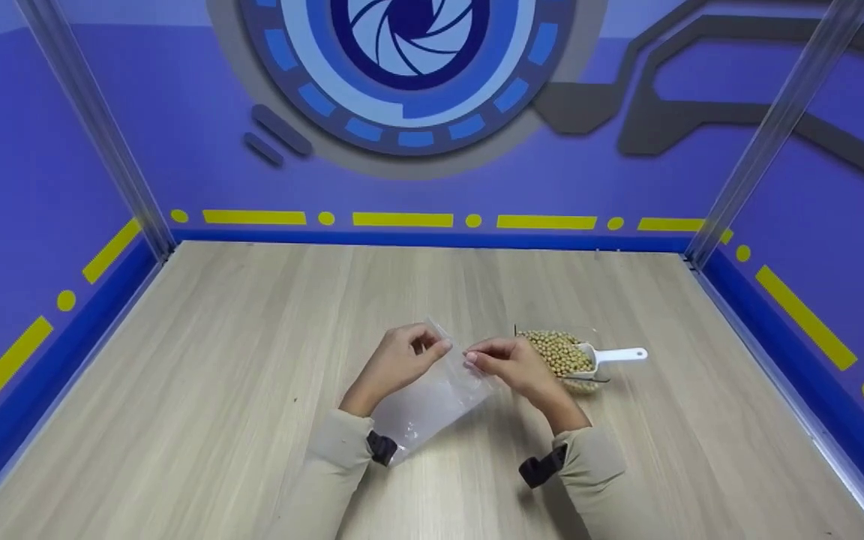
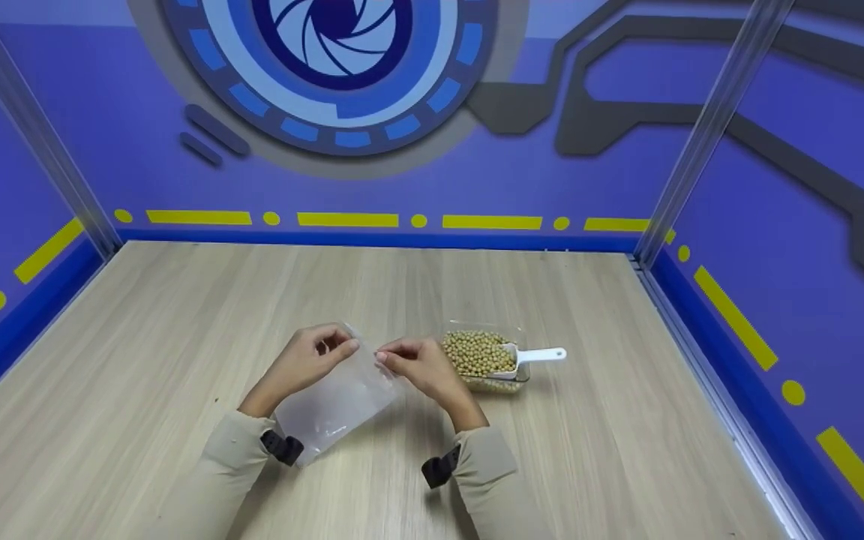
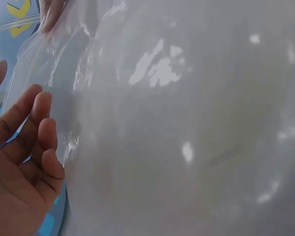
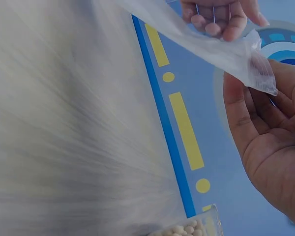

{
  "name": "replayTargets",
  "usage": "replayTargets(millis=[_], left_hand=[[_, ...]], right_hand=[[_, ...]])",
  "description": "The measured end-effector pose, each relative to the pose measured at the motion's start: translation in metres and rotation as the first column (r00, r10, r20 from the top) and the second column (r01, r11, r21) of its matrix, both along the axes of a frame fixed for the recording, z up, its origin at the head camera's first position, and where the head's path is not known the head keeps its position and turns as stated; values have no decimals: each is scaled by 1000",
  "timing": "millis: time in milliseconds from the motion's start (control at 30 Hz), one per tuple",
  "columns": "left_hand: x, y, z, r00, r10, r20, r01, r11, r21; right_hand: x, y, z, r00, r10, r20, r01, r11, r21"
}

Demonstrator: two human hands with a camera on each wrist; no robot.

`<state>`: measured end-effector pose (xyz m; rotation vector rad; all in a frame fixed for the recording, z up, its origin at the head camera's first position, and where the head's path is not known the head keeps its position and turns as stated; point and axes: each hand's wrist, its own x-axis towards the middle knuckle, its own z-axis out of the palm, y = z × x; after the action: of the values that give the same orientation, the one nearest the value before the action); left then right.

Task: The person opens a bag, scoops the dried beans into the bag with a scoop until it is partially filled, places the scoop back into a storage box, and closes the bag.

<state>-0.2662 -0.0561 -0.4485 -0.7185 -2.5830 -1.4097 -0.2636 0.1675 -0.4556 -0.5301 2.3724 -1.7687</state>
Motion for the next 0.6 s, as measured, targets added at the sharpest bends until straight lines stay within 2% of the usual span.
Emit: replayTargets(millis=[200, 467, 600], left_hand=[[2, 6, -3, 998, -26, 62, 25, 999, 20], [2, 10, -4, 987, -58, 148, 49, 997, 68], [2, 10, -3, 983, -67, 170, 53, 995, 84]], right_hand=[[1, -2, -2, 1000, 21, 4, -20, 997, -70], [3, -6, -3, 1000, 7, -17, -9, 997, -71], [2, -9, -4, 1000, -8, -20, 6, 997, -76]])
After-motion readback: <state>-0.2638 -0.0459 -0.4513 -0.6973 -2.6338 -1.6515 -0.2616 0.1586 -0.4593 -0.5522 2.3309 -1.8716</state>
